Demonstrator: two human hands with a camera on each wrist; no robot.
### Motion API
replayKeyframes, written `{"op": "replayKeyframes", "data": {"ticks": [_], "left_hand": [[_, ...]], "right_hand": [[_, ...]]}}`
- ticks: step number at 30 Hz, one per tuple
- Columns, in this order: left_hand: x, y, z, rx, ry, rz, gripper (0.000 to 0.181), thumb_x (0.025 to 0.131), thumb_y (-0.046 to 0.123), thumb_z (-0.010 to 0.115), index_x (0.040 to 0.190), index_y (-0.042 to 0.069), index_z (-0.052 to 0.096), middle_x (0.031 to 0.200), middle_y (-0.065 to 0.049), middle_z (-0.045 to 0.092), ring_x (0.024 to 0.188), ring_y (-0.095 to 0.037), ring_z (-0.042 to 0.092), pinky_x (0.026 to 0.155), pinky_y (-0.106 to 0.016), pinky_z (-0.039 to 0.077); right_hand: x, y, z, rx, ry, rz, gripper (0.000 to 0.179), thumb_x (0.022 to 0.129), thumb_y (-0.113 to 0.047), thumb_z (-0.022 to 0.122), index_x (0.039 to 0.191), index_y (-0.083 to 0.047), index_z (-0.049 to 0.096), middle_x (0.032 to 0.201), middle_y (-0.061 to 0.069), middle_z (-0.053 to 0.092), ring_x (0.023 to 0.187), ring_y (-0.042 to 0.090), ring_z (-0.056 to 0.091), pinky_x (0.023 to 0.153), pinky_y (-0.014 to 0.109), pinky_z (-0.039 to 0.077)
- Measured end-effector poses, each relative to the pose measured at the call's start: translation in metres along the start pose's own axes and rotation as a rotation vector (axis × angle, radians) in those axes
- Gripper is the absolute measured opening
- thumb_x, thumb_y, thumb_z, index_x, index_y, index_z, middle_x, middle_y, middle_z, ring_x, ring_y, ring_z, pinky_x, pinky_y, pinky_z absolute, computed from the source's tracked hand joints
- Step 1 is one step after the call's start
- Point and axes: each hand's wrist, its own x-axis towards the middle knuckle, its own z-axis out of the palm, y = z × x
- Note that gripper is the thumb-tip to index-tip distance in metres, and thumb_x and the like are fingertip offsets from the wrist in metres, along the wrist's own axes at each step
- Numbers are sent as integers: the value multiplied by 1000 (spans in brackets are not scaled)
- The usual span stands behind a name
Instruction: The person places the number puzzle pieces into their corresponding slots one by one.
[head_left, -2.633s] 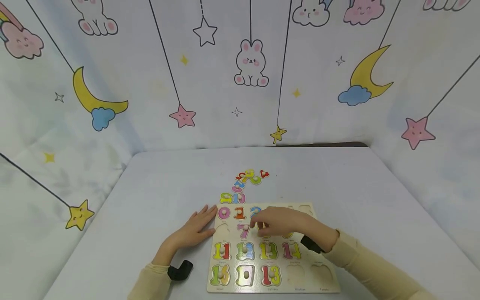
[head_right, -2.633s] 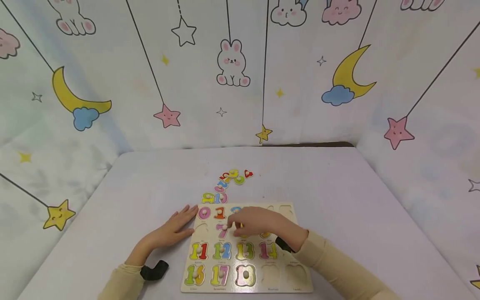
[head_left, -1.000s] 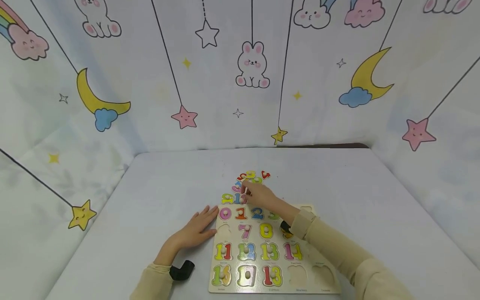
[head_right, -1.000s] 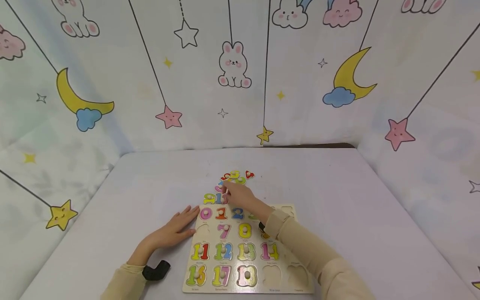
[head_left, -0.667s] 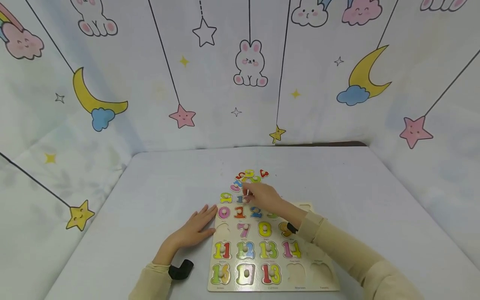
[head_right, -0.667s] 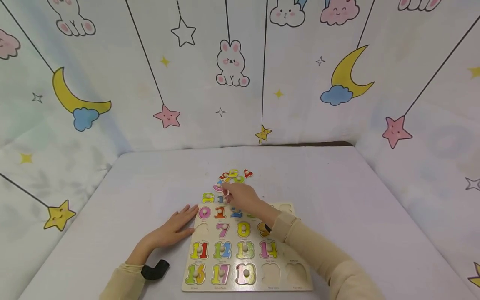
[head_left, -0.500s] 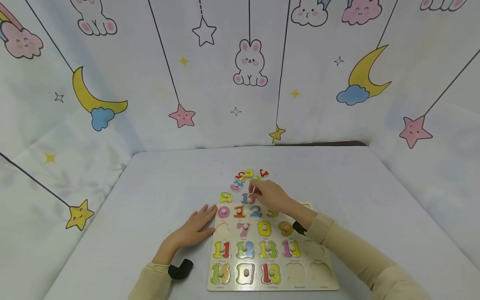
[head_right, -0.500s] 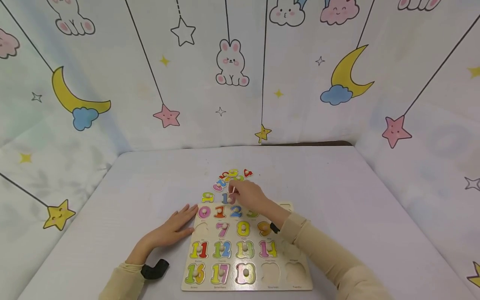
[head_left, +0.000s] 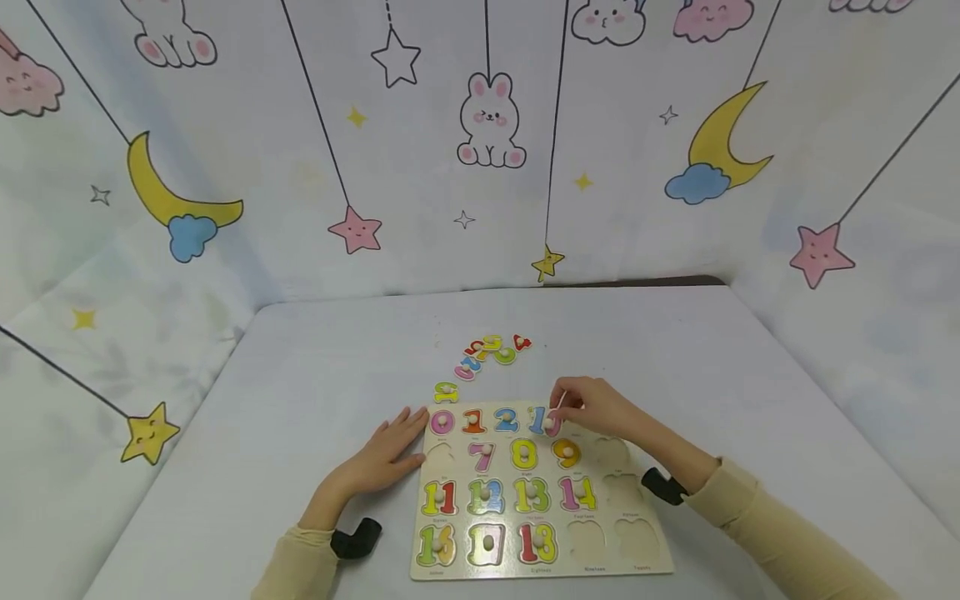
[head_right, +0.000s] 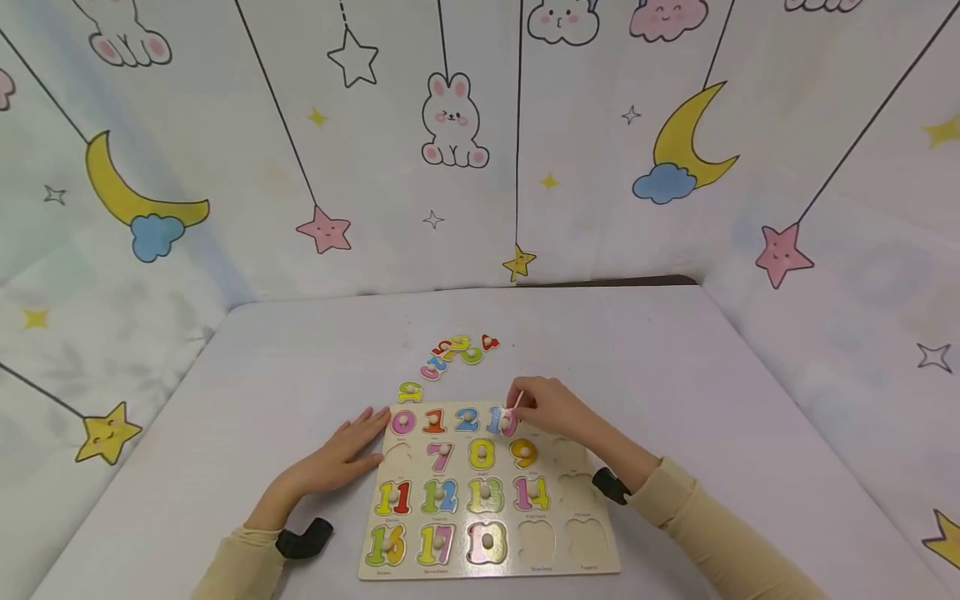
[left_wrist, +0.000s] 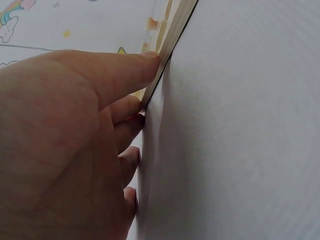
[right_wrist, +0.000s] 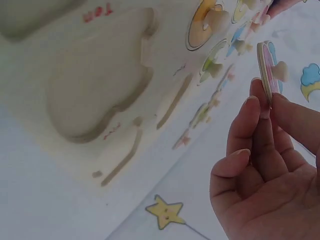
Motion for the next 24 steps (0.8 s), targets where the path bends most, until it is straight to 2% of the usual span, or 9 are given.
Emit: {"op": "replayKeyframes", "data": {"ticks": [6, 12, 18, 24], "left_hand": [[0, -2, 1, -3, 1, 0, 61, 96, 22, 53, 144, -5, 28, 149, -20, 25, 136, -41, 12, 105, -61, 8], [0, -2, 0, 6, 3, -3, 61, 96, 22, 54, 144, -5, 28, 148, -20, 25, 136, -41, 12, 105, -60, 8], [0, -2, 0, -3, 3, 2, 60, 96, 22, 53, 144, -5, 28, 149, -20, 25, 136, -41, 11, 105, -61, 7], [0, -2, 0, -4, 4, -8, 61, 96, 23, 53, 144, -4, 28, 149, -19, 25, 137, -40, 11, 105, -60, 7]], "right_hand": [[-24, 18, -13, -3, -32, 12, 5, 88, -6, 64, 87, -9, 59, 73, -3, 58, 65, 12, 49, 56, 26, 44], [-42, 46, -28, 12, -77, 49, 5, 88, -4, 62, 88, -8, 59, 73, -2, 57, 65, 13, 50, 55, 25, 43], [-50, 65, -37, 58, -135, 82, 3, 89, -7, 62, 90, -6, 59, 73, 0, 56, 67, 16, 52, 57, 26, 45], [-52, 75, -35, 155, -194, 78, 3, 89, -5, 61, 90, -8, 61, 74, 0, 57, 68, 15, 52, 59, 26, 45]]}}
